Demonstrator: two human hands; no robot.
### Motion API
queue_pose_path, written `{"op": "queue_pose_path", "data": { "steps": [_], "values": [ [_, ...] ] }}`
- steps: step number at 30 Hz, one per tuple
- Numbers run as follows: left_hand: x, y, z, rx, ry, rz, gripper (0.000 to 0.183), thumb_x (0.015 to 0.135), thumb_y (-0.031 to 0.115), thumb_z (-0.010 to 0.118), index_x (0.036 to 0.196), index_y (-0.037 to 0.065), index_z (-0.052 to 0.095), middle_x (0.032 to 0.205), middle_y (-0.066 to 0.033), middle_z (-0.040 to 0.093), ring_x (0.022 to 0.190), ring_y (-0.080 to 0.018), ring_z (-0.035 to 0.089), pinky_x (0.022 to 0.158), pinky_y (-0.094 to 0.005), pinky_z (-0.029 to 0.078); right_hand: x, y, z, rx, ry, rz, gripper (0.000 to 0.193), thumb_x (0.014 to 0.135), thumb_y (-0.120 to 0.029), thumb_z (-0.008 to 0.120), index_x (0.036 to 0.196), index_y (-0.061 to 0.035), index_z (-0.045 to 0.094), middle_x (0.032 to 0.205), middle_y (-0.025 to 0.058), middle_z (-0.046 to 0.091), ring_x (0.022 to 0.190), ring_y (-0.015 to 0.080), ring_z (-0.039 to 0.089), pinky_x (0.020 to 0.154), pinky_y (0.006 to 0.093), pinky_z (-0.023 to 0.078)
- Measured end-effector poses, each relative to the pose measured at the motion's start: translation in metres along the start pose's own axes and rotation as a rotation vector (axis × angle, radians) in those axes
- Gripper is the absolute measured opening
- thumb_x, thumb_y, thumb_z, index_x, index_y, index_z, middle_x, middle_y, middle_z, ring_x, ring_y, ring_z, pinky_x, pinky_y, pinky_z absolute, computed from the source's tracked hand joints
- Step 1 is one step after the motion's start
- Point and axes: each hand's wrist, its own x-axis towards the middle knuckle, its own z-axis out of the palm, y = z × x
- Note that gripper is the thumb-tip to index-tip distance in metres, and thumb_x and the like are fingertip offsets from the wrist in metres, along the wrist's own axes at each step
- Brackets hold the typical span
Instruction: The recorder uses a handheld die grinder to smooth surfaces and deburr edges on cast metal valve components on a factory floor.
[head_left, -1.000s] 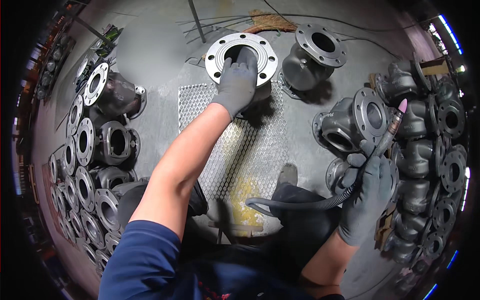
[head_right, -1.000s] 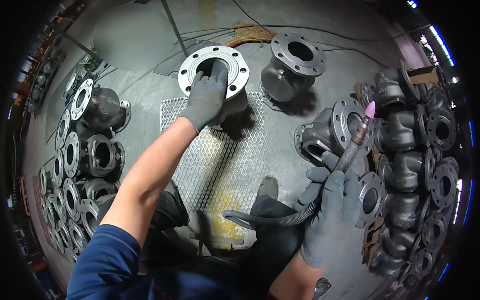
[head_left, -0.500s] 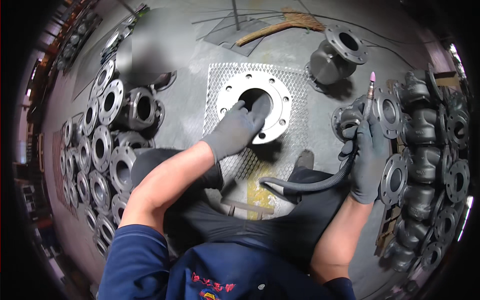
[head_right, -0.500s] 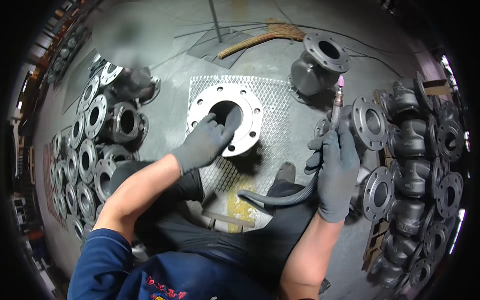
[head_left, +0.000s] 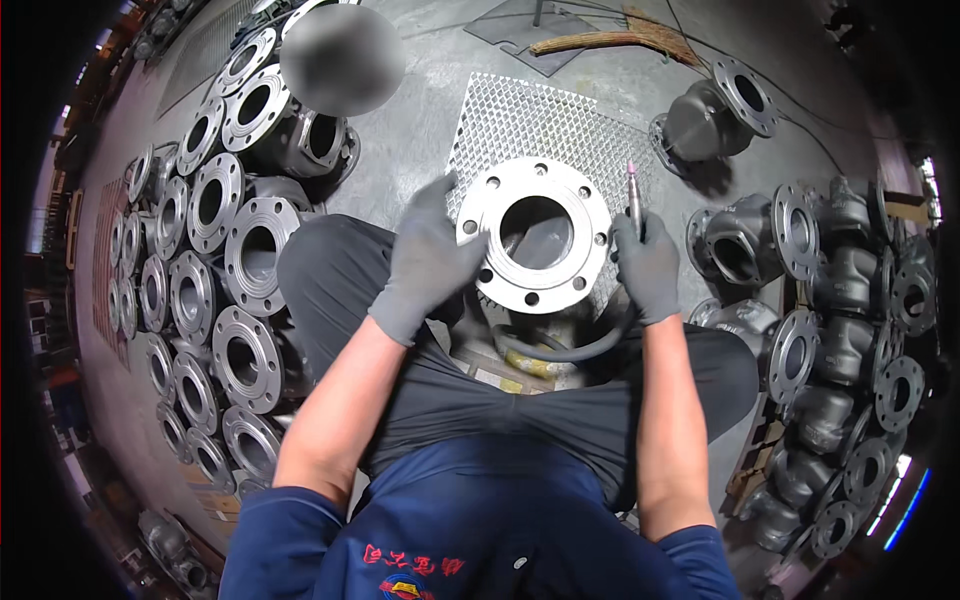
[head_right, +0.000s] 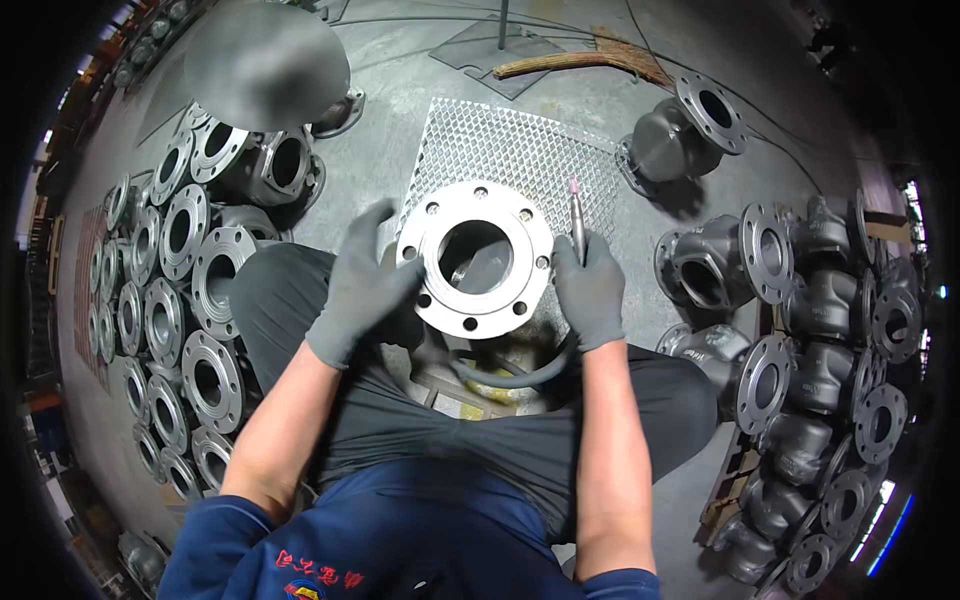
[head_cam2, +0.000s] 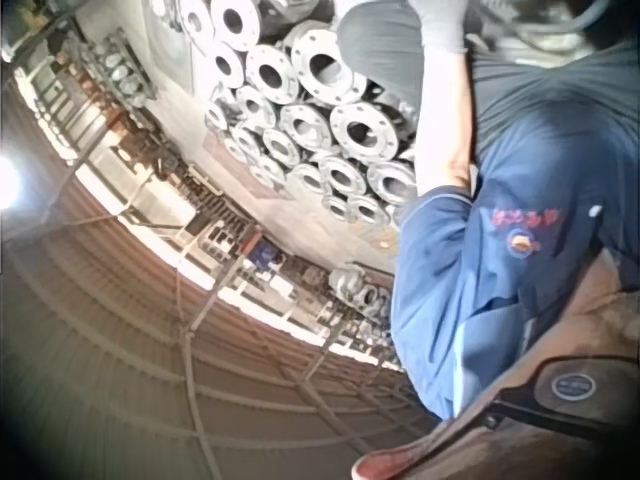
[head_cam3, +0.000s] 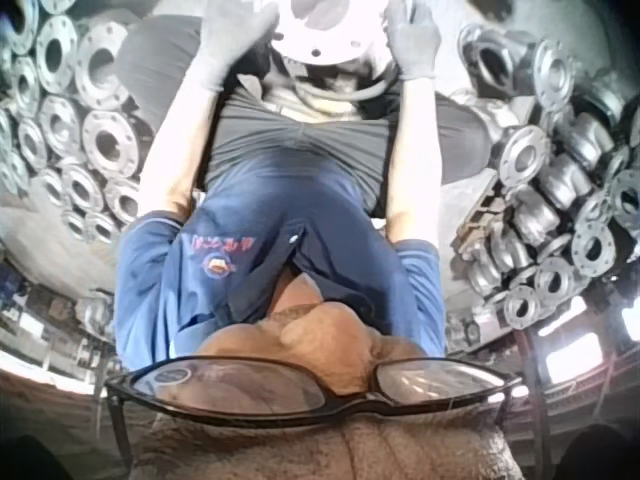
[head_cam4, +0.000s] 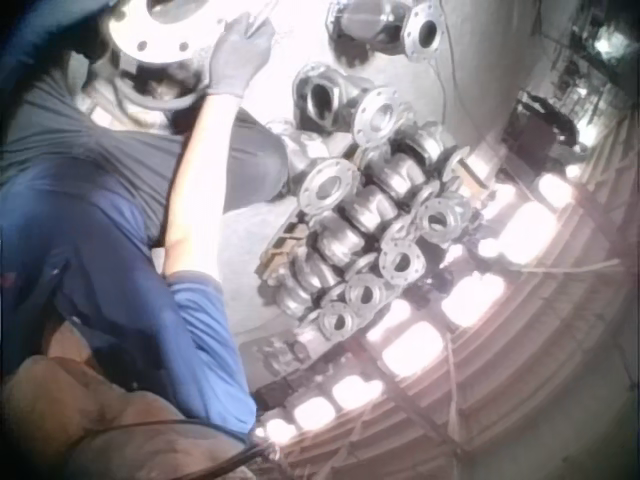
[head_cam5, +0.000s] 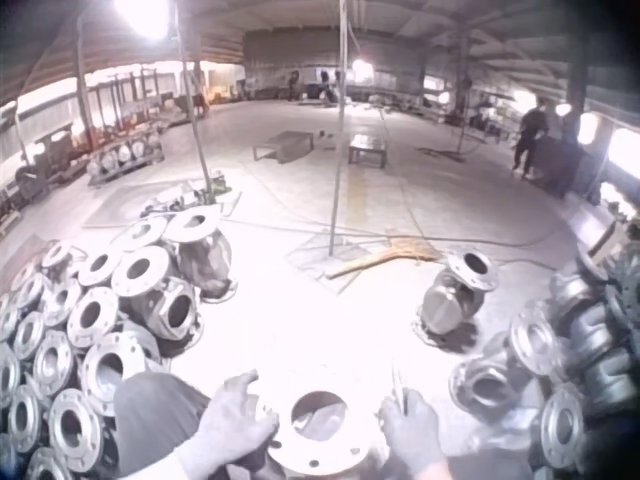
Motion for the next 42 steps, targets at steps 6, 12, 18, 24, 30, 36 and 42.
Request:
{"op": "queue_pose_path", "data": {
  "steps": [6,12,18,24,30,36,42],
  "values": [
    [-0.01,-0.023,0.026,-0.274,-0.253,-0.488,0.055,0.099,0.046,0.067,0.116,-0.006,0.068,0.112,-0.0357,0.071,0.111,-0.0471,0.07,0.097,-0.0502,0.052,-0.021,-0.002,0.022,0.179,0.012,0.101,0.035,0.1,-0.029,0.075,0.112,0.0036,0.069,0.079,0.0041,0.066,0.07,0.0091,0.056,0.065,0.0297,0.046],
    [-0.016,-0.033,0.031,-0.395,-0.258,-0.538,0.048,0.1,0.042,0.066,0.12,-0.002,0.064,0.119,-0.0325,0.07,0.113,-0.0484,0.069,0.097,-0.0502,0.052,-0.016,0.003,0.016,0.27,-0.076,0.188,0.03,0.1,-0.022,0.073,0.114,0.0052,0.07,0.087,0.0027,0.066,0.079,0.0097,0.055,0.072,0.0294,0.048],
    [-0.006,0.004,0.018,-0.439,-0.361,-0.659,0.022,0.101,0.019,0.067,0.115,0.002,0.066,0.103,-0.0194,0.062,0.092,-0.0353,0.068,0.084,-0.0416,0.055,-0.018,0.025,0.006,0.346,-0.116,0.267,0.021,0.098,-0.015,0.075,0.107,0.0036,0.069,0.089,0.0004,0.059,0.08,0.0101,0.051,0.074,0.03,0.047],
    [0.006,0.024,0.027,-0.188,-0.477,-0.306,0.015,0.1,0.014,0.068,0.111,0.004,0.068,0.096,-0.0196,0.061,0.083,-0.0365,0.066,0.066,-0.0432,0.054,-0.021,0.041,-0.007,0.483,-0.081,0.327,0.016,0.101,-0.012,0.072,0.113,-0.0017,0.067,0.085,-0.0076,0.053,0.074,0.0014,0.044,0.065,0.0194,0.037],
    [0.025,0.056,0.04,-0.528,-0.474,-0.631,0.027,0.1,0.022,0.068,0.109,-0.003,0.06,0.089,-0.0243,0.068,0.082,-0.0425,0.071,0.071,-0.047,0.055,-0.027,0.067,-0.023,0.586,-0.013,0.344,0.03,0.105,-0.019,0.072,0.126,0.0018,0.068,0.094,-0.004,0.063,0.08,0.0034,0.052,0.072,0.0205,0.042],
    [0.016,0.045,0.079,-0.217,-0.25,0.083,0.032,0.098,0.027,0.069,0.106,-0.004,0.061,0.092,-0.0293,0.069,0.087,-0.0488,0.069,0.076,-0.0521,0.056,-0.028,0.075,-0.033,0.578,0.1,0.302,0.036,0.107,-0.017,0.069,0.137,0.0021,0.063,0.097,-0.0013,0.069,0.076,0.0049,0.059,0.066,0.0211,0.047],
    [0.05,0.066,0.094,-0.237,-0.415,0.02,0.034,0.096,0.028,0.068,0.115,0.0,0.069,0.112,-0.0285,0.069,0.101,-0.0403,0.071,0.081,-0.0481,0.057,-0.018,0.069,-0.064,0.362,0.134,0.239,0.046,0.101,-0.017,0.076,0.137,0.0082,0.063,0.117,0.0105,0.074,0.098,0.0113,0.068,0.087,0.0257,0.055]
  ]
}}
